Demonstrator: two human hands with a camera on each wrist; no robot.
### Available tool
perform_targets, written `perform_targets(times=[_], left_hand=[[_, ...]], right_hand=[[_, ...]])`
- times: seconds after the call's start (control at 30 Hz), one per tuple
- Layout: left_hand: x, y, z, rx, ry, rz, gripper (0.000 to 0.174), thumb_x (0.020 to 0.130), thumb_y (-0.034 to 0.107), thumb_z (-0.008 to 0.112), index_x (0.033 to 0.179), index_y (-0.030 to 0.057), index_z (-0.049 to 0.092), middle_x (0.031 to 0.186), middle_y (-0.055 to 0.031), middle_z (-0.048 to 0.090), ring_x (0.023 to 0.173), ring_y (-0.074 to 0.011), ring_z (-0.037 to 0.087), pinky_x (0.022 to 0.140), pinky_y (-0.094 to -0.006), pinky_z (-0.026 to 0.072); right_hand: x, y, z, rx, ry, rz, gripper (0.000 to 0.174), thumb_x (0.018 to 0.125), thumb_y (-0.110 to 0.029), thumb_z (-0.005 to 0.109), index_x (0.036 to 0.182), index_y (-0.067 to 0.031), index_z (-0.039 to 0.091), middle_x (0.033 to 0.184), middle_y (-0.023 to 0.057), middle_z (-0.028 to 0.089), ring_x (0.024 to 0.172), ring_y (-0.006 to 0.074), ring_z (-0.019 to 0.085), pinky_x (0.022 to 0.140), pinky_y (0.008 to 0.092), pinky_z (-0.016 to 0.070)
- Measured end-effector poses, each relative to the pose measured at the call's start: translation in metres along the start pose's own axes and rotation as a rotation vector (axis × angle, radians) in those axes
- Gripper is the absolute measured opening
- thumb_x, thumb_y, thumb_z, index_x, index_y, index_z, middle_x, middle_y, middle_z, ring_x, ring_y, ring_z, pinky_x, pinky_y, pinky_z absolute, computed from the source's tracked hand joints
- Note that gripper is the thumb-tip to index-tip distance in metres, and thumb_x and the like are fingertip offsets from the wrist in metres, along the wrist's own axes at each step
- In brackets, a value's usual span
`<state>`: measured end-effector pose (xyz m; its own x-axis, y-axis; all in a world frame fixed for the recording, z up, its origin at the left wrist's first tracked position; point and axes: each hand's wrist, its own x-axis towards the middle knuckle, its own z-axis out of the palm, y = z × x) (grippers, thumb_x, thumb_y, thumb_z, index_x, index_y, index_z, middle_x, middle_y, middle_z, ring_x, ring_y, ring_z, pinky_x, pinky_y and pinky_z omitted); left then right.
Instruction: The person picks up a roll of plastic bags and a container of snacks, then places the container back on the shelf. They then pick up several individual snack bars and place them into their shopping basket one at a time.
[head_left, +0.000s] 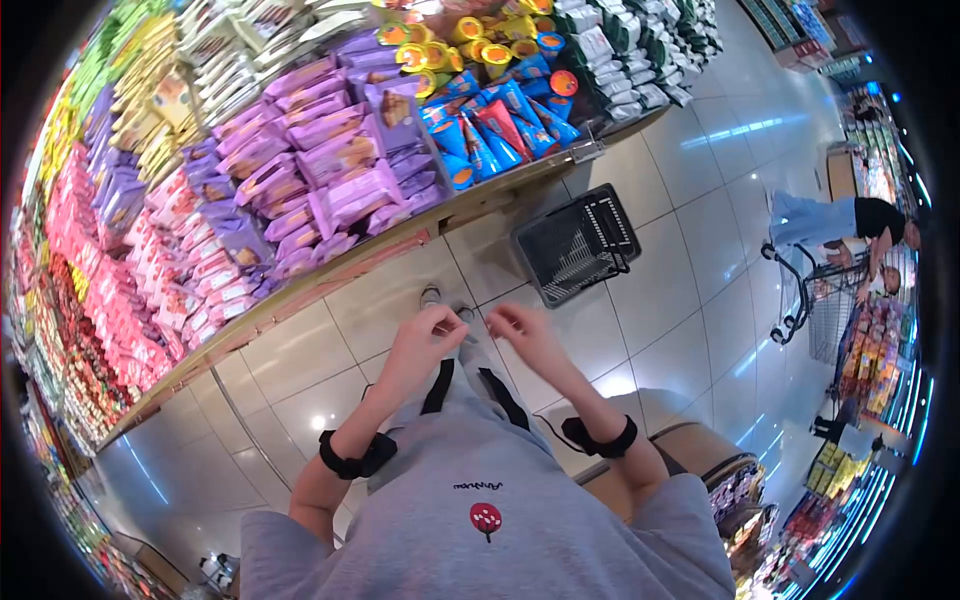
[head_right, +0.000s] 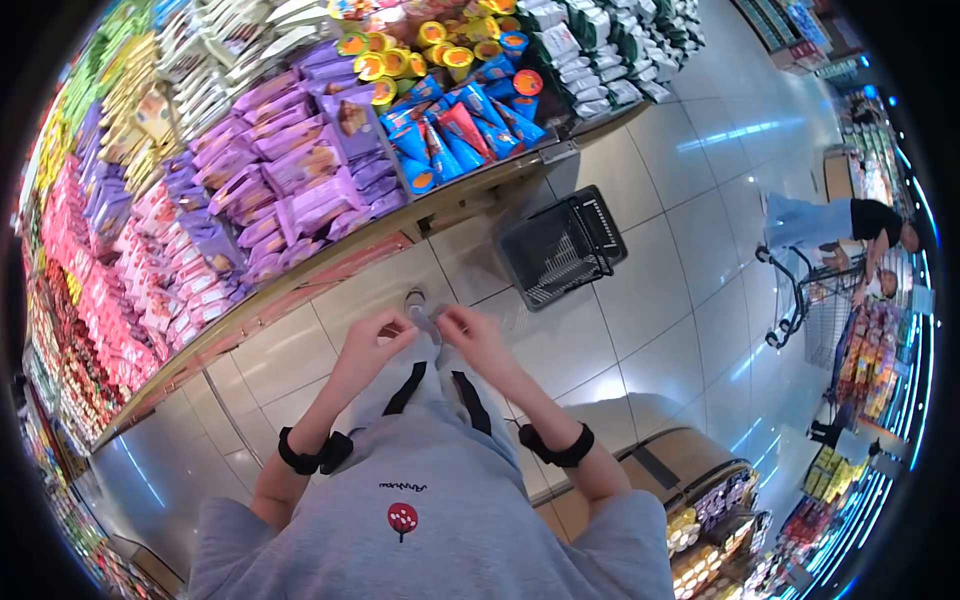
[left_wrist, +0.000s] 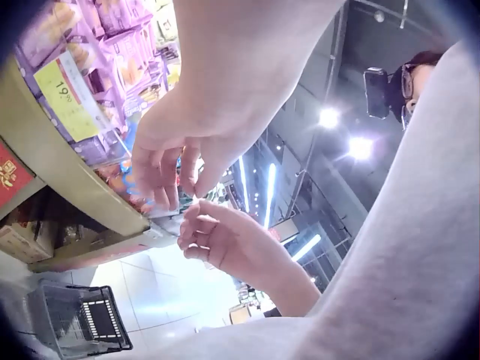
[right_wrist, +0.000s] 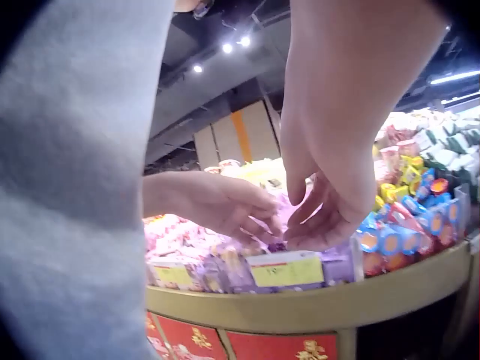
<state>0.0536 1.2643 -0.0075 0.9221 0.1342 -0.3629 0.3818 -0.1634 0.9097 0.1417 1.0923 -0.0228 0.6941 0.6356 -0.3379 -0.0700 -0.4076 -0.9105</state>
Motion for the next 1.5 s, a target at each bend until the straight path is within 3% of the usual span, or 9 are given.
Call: perform_targets(times=[0.27, 0.5, 0.7, 0.8, 0.9, 0.93, 1.03, 1.2, 1.5], left_hand=[[0.054, -0.02, 0.072, -0.1, 0.073, -0.105, 0.013, 0.082, 0.011, 0.059, 0.082, -0.0011, 0.056, 0.076, -0.0048, 0.061, 0.071, -0.0108, 0.058, 0.068, -0.0248, 0.0465], [0.107, -0.096, 0.2, -0.164, 0.232, -0.26, 0.016, 0.083, 0.015, 0.06, 0.084, -0.0005, 0.056, 0.074, -0.0076, 0.062, 0.07, -0.0149, 0.06, 0.065, -0.0263, 0.0467], [0.145, -0.15, 0.296, -0.25, 0.372, -0.454, 0.017, 0.083, 0.016, 0.06, 0.086, 0.0005, 0.055, 0.075, -0.008, 0.061, 0.072, -0.0158, 0.06, 0.067, -0.0253, 0.0454], [0.152, -0.133, 0.312, -0.033, 0.327, -0.546, 0.014, 0.084, 0.014, 0.059, 0.087, 0.001, 0.055, 0.079, -0.0095, 0.061, 0.074, -0.0165, 0.06, 0.068, -0.0253, 0.0455], [0.15, -0.131, 0.324, -0.048, 0.347, -0.576, 0.014, 0.085, 0.014, 0.057, 0.091, 0.0012, 0.055, 0.084, -0.0107, 0.061, 0.078, -0.018, 0.061, 0.069, -0.0281, 0.0468], [0.149, -0.131, 0.328, -0.046, 0.361, -0.595, 0.015, 0.085, 0.014, 0.057, 0.092, 0.0012, 0.055, 0.084, -0.0109, 0.061, 0.079, -0.0181, 0.061, 0.07, -0.0287, 0.047], [0.145, -0.125, 0.33, -0.085, 0.418, -0.619, 0.015, 0.084, 0.014, 0.057, 0.092, 0.0007, 0.055, 0.084, -0.011, 0.061, 0.079, -0.0191, 0.061, 0.072, -0.0295, 0.0475], [0.134, -0.106, 0.333, -0.115, 0.424, -0.522, 0.015, 0.083, 0.012, 0.057, 0.092, 0.0003, 0.055, 0.084, -0.0112, 0.06, 0.08, -0.0207, 0.061, 0.073, -0.03, 0.0476], [0.032, -0.09, 0.309, -0.229, 0.576, -0.366, 0.014, 0.083, 0.011, 0.057, 0.091, 0.0001, 0.056, 0.084, -0.0105, 0.06, 0.08, -0.0202, 0.061, 0.071, -0.0286, 0.0484]], right_hand=[[0.061, 0.187, -0.144, -0.1, 0.246, 0.258, 0.015, 0.083, -0.013, 0.056, 0.082, 0.002, 0.059, 0.069, 0.0059, 0.062, 0.062, 0.0073, 0.057, 0.056, 0.0196, 0.0449], [0.14, 0.395, -0.27, -0.638, 0.394, 0.558, 0.048, 0.07, -0.024, 0.067, 0.107, 0.0001, 0.049, 0.099, 0.0246, 0.058, 0.098, 0.0409, 0.053, 0.084, 0.0454, 0.0418], [0.218, 0.543, -0.329, -0.87, 0.298, 0.459, 0.077, 0.064, -0.026, 0.074, 0.125, -0.0032, 0.032, 0.111, 0.0186, 0.051, 0.1, 0.0372, 0.052, 0.085, 0.0428, 0.0436], [0.249, 0.612, -0.347, -0.601, 0.212, 0.343, 0.084, 0.061, -0.029, 0.076, 0.128, -0.0046, 0.032, 0.115, 0.0207, 0.05, 0.104, 0.0341, 0.051, 0.086, 0.0411, 0.0423], [0.268, 0.632, -0.347, -0.348, 0.136, 0.47, 0.07, 0.062, -0.026, 0.074, 0.121, -0.0022, 0.044, 0.114, 0.0193, 0.054, 0.101, 0.0304, 0.054, 0.085, 0.0364, 0.0426], [0.269, 0.629, -0.344, -0.268, 0.163, 0.388, 0.049, 0.065, -0.024, 0.072, 0.103, 0.0016, 0.057, 0.088, 0.0154, 0.063, 0.079, 0.0261, 0.061, 0.07, 0.0339, 0.0469], [0.266, 0.596, -0.33, 0.193, 0.127, 0.584, 0.015, 0.071, -0.014, 0.065, 0.067, -0.0016, 0.058, 0.052, 0.0024, 0.051, 0.042, 0.0113, 0.048, 0.041, 0.0252, 0.0359], [0.216, 0.567, -0.289, 0.151, -0.054, 0.616, 0.022, 0.075, -0.016, 0.061, 0.057, -0.0067, 0.051, 0.048, 0.0019, 0.048, 0.04, 0.0112, 0.044, 0.04, 0.0261, 0.0324], [0.068, 0.44, -0.188, 0.194, 0.021, 0.632, 0.026, 0.075, -0.016, 0.063, 0.056, -0.0064, 0.048, 0.047, 0.0012, 0.045, 0.038, 0.0113, 0.042, 0.038, 0.0267, 0.0325]])
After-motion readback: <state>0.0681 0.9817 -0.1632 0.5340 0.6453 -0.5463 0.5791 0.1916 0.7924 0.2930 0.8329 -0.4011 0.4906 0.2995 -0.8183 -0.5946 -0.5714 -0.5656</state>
